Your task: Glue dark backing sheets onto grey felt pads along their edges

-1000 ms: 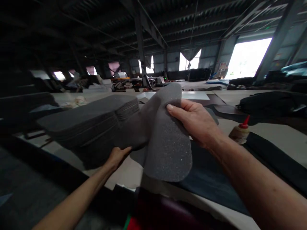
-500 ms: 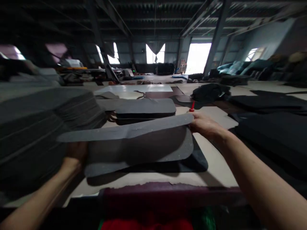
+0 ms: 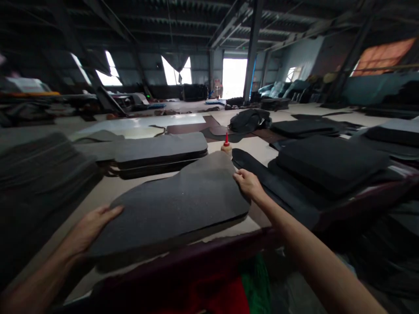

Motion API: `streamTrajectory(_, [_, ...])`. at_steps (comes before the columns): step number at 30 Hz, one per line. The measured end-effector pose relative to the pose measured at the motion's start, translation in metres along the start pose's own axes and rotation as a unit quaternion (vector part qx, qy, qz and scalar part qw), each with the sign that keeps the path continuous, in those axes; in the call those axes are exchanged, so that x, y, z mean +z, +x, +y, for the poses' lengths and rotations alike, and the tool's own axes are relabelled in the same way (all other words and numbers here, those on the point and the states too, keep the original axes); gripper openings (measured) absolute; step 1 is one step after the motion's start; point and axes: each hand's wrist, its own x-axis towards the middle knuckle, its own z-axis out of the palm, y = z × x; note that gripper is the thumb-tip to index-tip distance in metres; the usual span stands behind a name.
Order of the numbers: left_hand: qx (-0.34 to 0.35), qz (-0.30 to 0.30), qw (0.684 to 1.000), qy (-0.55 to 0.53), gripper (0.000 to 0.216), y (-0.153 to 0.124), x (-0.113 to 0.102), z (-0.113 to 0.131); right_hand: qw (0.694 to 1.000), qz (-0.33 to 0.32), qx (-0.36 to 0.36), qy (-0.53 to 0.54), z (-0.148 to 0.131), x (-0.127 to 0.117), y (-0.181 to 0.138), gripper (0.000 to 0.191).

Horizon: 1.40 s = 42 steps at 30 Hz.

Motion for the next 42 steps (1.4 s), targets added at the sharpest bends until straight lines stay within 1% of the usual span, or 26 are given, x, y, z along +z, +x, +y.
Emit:
streamTrajectory(2, [0.014,-0.009,0.999,0.031,0.035,0.005,0.002,-0.004,1.000,0.007,-0.008,-0.027,0.006,0.003,0.002,0.025])
streamTrajectory(7, [0.104,0.065,0.984,0.130,0.034,0.018,0.002,-0.016,0.996,0.020,-0.033,-0.077,0.017,0.012,0.000,0.026])
streamTrajectory(10, [0.164,0.099,0.957,0.216,0.037,0.025,0.000,-0.021,0.994,0.027,-0.038,-0.104,0.020,0.017,-0.002,0.027])
streamTrajectory(14, [0.206,0.106,0.930,0.285,0.039,0.030,0.000,-0.024,0.988,0.033,-0.038,-0.144,0.020,0.020,-0.003,0.026])
streamTrajectory(19, [0.223,0.104,0.914,0.324,0.041,0.031,0.004,-0.027,0.977,0.046,-0.025,-0.207,0.017,0.022,-0.004,0.026])
streamTrajectory(22, [0.224,0.102,0.911,0.332,0.044,0.030,0.006,-0.029,0.969,0.047,-0.020,-0.240,0.015,0.022,-0.007,0.027])
streamTrajectory(25, [0.207,0.099,0.913,0.337,0.043,0.030,0.006,-0.030,0.963,0.044,-0.017,-0.266,0.014,0.022,-0.010,0.028])
streamTrajectory(31, [0.224,0.115,0.912,0.323,0.031,0.033,0.007,-0.034,0.950,0.032,-0.019,-0.310,0.011,0.021,-0.014,0.031])
streamTrajectory(34, [0.218,0.114,0.920,0.305,0.028,0.036,0.008,-0.036,0.944,0.022,-0.013,-0.330,0.009,0.022,-0.015,0.030])
streamTrajectory(38, [0.229,0.089,0.942,0.228,0.034,0.035,0.009,-0.039,0.940,0.012,-0.005,-0.342,0.005,0.022,-0.020,0.032])
streamTrajectory(40, [0.234,0.074,0.947,0.208,0.040,0.033,0.008,-0.040,0.937,0.008,0.014,-0.349,0.006,0.021,-0.023,0.038])
streamTrajectory(42, [0.244,0.041,0.950,0.188,0.043,0.034,0.006,-0.041,0.929,0.010,0.041,-0.367,0.013,0.020,-0.022,0.048])
